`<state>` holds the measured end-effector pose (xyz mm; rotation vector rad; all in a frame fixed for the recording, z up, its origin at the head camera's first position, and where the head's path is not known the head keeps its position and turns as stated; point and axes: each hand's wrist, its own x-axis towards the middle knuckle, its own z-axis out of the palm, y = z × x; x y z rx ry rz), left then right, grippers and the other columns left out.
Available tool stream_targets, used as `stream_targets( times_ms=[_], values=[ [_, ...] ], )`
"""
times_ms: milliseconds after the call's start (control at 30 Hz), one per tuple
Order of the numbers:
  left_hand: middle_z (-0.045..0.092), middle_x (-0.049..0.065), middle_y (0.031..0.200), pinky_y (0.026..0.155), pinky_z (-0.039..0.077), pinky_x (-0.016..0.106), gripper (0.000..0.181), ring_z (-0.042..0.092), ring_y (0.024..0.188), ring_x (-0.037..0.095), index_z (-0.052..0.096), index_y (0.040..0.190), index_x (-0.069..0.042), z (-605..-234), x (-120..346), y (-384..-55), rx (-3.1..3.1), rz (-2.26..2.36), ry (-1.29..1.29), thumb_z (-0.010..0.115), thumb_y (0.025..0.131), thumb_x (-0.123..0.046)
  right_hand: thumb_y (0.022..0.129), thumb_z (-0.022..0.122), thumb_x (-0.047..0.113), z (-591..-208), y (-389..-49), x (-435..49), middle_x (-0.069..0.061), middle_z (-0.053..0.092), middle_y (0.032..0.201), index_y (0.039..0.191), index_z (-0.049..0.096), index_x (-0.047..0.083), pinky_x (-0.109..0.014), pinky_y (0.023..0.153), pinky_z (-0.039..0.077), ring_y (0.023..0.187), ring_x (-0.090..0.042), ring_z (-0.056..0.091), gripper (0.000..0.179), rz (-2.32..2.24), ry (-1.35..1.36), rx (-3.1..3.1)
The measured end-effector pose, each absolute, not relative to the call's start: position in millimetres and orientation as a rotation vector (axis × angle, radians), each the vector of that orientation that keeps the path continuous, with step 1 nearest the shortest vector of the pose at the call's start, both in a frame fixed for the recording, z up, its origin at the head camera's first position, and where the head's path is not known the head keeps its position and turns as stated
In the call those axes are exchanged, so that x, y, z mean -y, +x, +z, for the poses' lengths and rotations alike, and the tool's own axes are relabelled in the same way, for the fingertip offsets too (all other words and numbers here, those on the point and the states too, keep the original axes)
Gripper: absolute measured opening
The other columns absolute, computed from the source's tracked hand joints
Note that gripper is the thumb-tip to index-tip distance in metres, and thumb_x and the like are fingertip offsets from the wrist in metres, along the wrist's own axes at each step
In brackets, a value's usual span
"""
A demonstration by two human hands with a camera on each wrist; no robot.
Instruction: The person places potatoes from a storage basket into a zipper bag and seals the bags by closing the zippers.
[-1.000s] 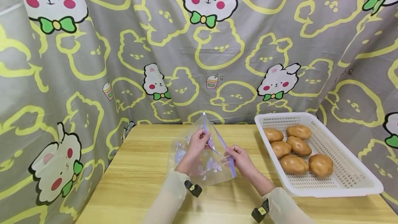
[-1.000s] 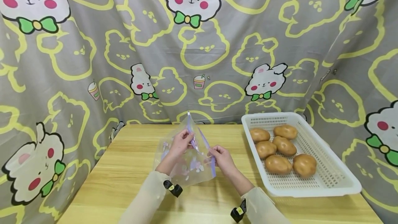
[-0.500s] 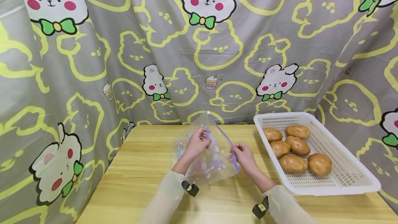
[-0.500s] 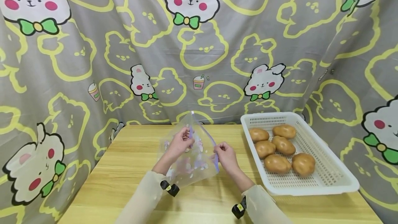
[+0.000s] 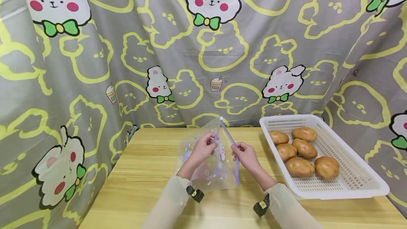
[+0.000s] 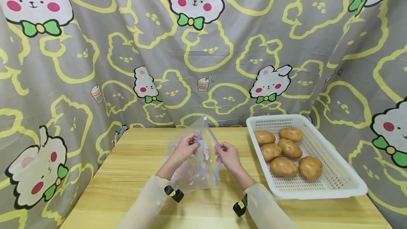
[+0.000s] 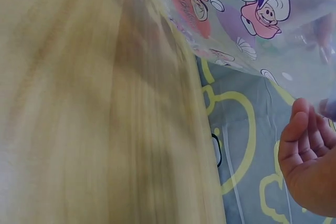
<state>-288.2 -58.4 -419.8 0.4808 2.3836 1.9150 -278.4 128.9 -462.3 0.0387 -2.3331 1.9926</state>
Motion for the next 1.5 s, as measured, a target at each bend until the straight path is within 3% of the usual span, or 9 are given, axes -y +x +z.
stream_targets(
  times_ms=[333,767,967,1100,1267,1500],
  values=[
    [0.048,-0.001,0.072,0.047,0.039,0.020,0.017,0.045,0.058,0.010,0.061,0.096,-0.006,-418,69,-288,-2.733,1.755,0.388,0.070,0.083,-0.009,0.092,0.061,0.016,-457,-290,-137,-0.011,0.059,0.067,0.091,0.063,-0.006,-0.020,0.044,0.044,0.050,-0.014,0.054,0.021,2.070,0.026,2.285],
    [0.044,-0.005,0.062,0.045,0.034,0.024,0.019,0.037,0.048,0.008,0.064,0.089,-0.010,-412,66,-283,-3.200,1.514,0.397,0.063,0.076,0.003,0.090,0.065,0.024,-455,-292,-140,-0.006,0.058,0.061,0.076,0.059,-0.002,-0.022,0.043,0.045,0.048,-0.014,0.053,0.030,1.832,0.055,2.395],
    [0.044,-0.005,0.061,0.047,0.036,0.024,0.014,0.039,0.050,0.008,0.066,0.084,-0.009,-410,74,-284,-3.228,1.628,0.440,0.064,0.077,0.003,0.091,0.064,0.024,-456,-295,-143,-0.010,0.062,0.068,0.081,0.060,-0.006,-0.031,0.047,0.051,0.047,-0.011,0.054,0.032,1.845,0.022,2.381],
    [0.052,-0.004,0.064,0.048,0.041,0.022,0.002,0.048,0.054,0.008,0.069,0.082,-0.008,-410,82,-286,-3.184,1.680,0.438,0.068,0.083,-0.007,0.090,0.065,0.021,-456,-296,-142,-0.014,0.065,0.073,0.084,0.064,-0.006,-0.028,0.048,0.052,0.049,-0.011,0.056,0.028,1.876,0.015,2.355],
    [0.061,0.000,0.071,0.053,0.048,0.025,0.004,0.056,0.059,0.011,0.069,0.081,-0.007,-409,91,-286,-3.241,1.641,0.422,0.067,0.085,-0.008,0.091,0.063,0.019,-456,-299,-141,-0.018,0.065,0.081,0.088,0.066,-0.006,-0.025,0.051,0.053,0.053,-0.012,0.059,0.025,1.927,-0.008,2.319],
    [0.065,0.001,0.075,0.054,0.049,0.027,0.005,0.059,0.060,0.010,0.064,0.079,-0.009,-406,98,-285,-3.236,1.564,0.367,0.065,0.083,-0.006,0.092,0.061,0.011,-455,-302,-139,-0.021,0.064,0.089,0.097,0.065,-0.007,-0.026,0.056,0.056,0.061,-0.013,0.063,0.020,1.963,-0.007,2.267]
  ],
)
